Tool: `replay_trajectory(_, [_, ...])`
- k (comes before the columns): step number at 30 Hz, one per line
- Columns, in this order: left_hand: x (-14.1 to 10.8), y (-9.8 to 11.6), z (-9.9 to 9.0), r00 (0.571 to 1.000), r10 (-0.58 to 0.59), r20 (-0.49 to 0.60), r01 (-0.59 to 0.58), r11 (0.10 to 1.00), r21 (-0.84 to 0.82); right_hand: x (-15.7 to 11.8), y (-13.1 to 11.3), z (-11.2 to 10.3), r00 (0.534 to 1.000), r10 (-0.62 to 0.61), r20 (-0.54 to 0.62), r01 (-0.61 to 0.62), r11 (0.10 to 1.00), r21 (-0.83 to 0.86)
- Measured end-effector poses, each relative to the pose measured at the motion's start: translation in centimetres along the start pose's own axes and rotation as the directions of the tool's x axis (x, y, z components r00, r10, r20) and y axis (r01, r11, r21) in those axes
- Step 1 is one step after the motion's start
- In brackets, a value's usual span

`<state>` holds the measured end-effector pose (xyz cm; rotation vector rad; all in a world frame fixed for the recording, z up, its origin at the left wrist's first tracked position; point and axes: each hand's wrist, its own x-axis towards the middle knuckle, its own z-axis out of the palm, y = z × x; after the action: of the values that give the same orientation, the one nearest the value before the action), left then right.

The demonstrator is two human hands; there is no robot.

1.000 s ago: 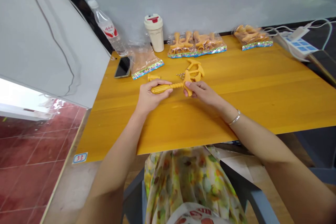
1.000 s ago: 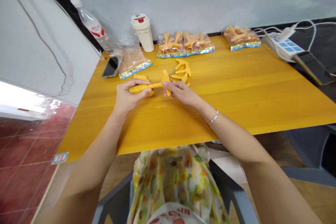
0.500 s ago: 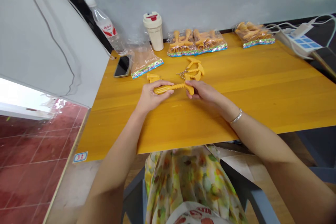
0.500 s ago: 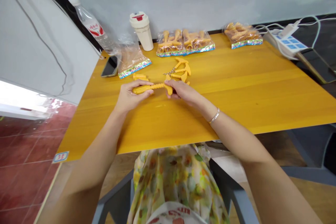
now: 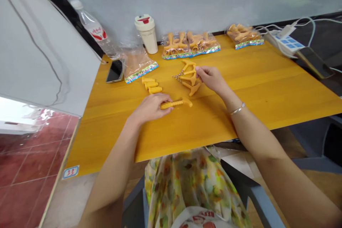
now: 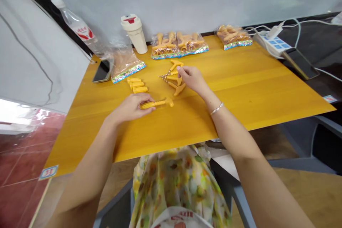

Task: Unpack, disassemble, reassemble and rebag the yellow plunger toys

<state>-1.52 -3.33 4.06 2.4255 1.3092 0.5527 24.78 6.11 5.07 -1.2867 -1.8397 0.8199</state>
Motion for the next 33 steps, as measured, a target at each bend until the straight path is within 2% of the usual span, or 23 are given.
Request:
replay_trajectory(2, [0.1, 0.3, 0.3, 0.999, 0.020, 0.049, -0.020, 1.000, 0.017, 0.4, 1.0, -0.4, 0.997, -0.036, -0.069, 0.025, 0.986, -0.164])
replay_trajectory(5, [0.2, 0.5, 0.5, 0.999, 0.028, 0.041, -0.030, 0.998, 0.053, 0.4, 1.6, -0.1, 0.997, -0.071, -0.001, 0.069, 0.971, -0.229])
replay_trajectory(9, [0.4, 0.4, 0.3, 0.987, 0.001, -0.159, 0.008, 0.998, 0.056, -0.4, 0.6, 1.1, 0.963, -0.130, 0.237, 0.118, 0.991, 0.064])
replay_trajectory(11, [0.4, 0.3, 0.3, 0.968, -0.015, -0.250, 0.023, 0.999, 0.028, -1.1, -0.3, 1.8, 0.927, -0.152, 0.342, 0.077, 0.972, 0.223])
replay_trajectory(14, [0.5, 0.2, 0.6, 0.953, -0.030, -0.300, 0.025, 0.999, -0.020, -2.2, -1.2, 2.9, 0.879, -0.158, 0.451, -0.024, 0.928, 0.371])
replay_trajectory(16, [0.6, 0.2, 0.7, 0.955, -0.038, -0.295, 0.023, 0.998, -0.055, -2.8, -1.5, 3.7, 0.885, -0.176, 0.431, -0.033, 0.900, 0.435])
replay_trajectory(19, [0.7, 0.4, 0.6, 0.963, -0.053, -0.266, 0.020, 0.992, -0.124, -3.4, -1.6, 4.2, 0.899, -0.273, 0.344, 0.092, 0.883, 0.461])
replay_trajectory(23, [0.6, 0.9, 0.0, 0.976, -0.094, -0.194, 0.042, 0.965, -0.258, -3.7, -2.2, 3.5, 0.847, -0.420, 0.325, 0.302, 0.884, 0.357])
replay_trajectory(25, [0.6, 1.1, -0.1, 0.981, -0.104, -0.163, 0.051, 0.951, -0.305, -3.8, -2.7, 3.1, 0.839, -0.448, 0.309, 0.349, 0.879, 0.326])
replay_trajectory(27, [0.6, 1.2, 0.1, 0.977, -0.110, -0.180, 0.053, 0.953, -0.297, -3.9, -3.0, 3.0, 0.849, -0.428, 0.311, 0.313, 0.880, 0.357])
replay_trajectory(30, [0.6, 1.0, 0.7, 0.951, -0.091, -0.295, 0.039, 0.983, -0.179, -4.1, -3.3, 3.3, 0.887, -0.306, 0.347, 0.124, 0.880, 0.458])
replay_trajectory(33, [0.6, 0.4, 1.4, 0.931, -0.024, -0.364, 0.004, 0.999, -0.054, -4.4, -3.6, 3.8, 0.903, -0.178, 0.391, -0.054, 0.856, 0.515])
